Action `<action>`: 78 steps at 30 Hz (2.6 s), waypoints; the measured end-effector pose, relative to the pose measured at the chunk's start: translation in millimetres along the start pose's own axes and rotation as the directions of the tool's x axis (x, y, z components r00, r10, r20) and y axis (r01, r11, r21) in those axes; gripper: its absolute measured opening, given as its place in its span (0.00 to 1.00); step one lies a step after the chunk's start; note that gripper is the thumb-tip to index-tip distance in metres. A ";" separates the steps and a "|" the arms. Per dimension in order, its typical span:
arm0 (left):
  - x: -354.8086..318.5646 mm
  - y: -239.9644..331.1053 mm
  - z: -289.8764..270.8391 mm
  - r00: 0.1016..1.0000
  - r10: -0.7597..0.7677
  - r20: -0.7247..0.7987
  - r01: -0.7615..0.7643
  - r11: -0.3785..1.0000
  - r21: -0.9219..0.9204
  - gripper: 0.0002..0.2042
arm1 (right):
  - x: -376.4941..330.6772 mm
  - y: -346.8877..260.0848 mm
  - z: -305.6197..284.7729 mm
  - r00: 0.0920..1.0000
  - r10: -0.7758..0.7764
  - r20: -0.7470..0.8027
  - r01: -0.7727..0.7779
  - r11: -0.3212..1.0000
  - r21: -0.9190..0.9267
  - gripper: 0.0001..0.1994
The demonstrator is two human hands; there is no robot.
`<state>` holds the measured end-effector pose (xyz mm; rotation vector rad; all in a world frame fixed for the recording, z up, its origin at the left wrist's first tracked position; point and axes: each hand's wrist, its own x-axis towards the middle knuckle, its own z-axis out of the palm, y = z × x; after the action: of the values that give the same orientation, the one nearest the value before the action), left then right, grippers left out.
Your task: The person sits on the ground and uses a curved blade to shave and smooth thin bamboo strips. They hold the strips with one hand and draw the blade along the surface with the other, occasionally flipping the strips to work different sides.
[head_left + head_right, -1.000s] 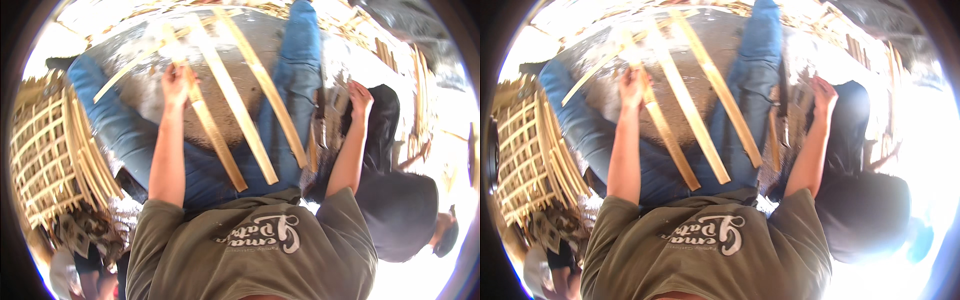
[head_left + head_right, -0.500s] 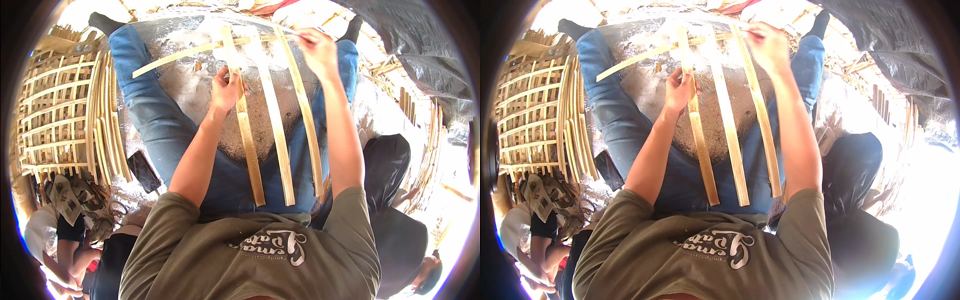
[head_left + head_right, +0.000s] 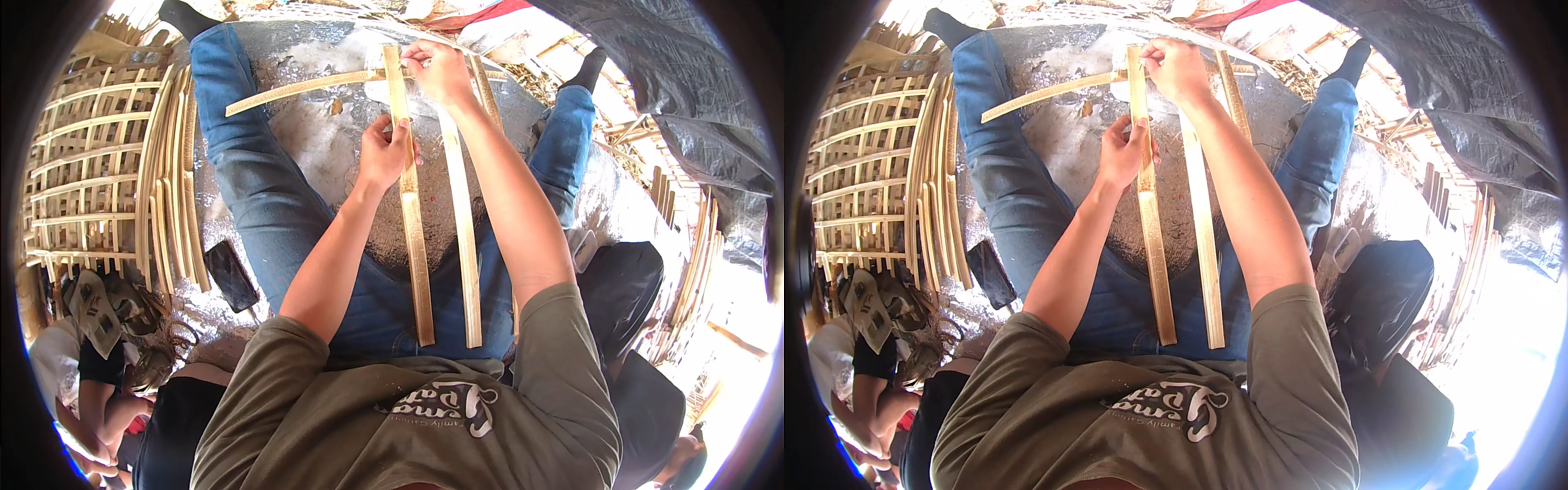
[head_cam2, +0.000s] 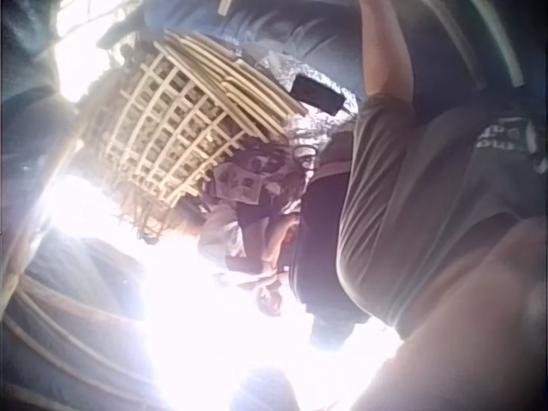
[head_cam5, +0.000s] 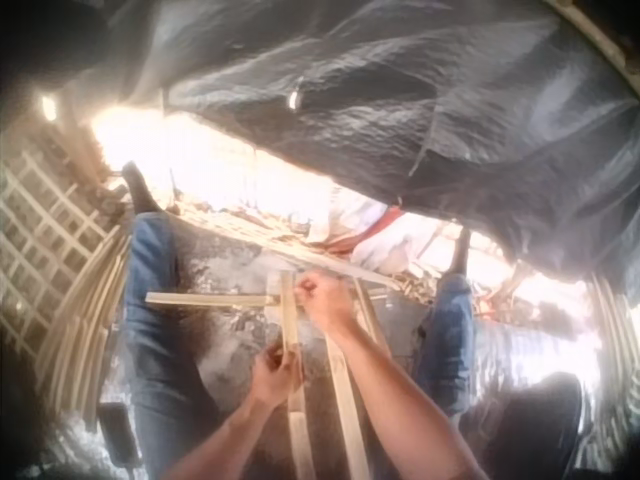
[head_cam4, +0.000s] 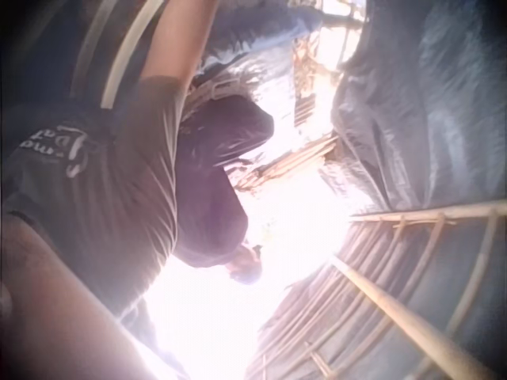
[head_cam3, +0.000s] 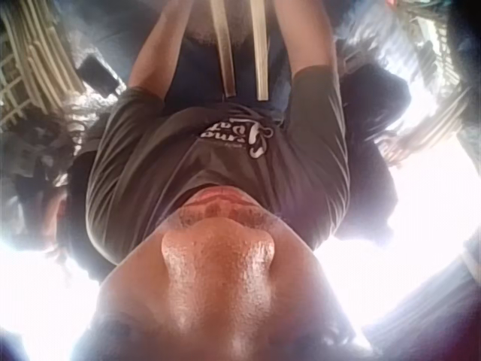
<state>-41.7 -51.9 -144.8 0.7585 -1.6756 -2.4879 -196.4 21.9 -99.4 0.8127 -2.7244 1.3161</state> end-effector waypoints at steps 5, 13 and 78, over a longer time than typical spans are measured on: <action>-0.1 1.4 0.7 1.000 0.000 0.006 0.000 1.000 0.001 0.11 | 3.3 5.5 11.2 0.999 -0.023 -0.026 0.023 0.999 -0.026 0.04; -0.1 -0.3 -0.7 1.000 0.031 0.008 -0.031 0.999 0.043 0.11 | 3.5 7.2 16.5 0.999 -0.048 0.016 0.049 0.997 -0.058 0.04; 98.5 51.4 -7.4 0.744 0.666 0.057 -0.435 0.417 0.798 0.06 | -9.0 14.3 26.2 0.907 -0.320 -0.274 0.313 0.947 -0.073 0.08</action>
<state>-136.8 -109.4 -137.9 0.3891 -2.3634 -1.0759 -189.6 14.1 -128.8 0.9346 -2.2703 1.2153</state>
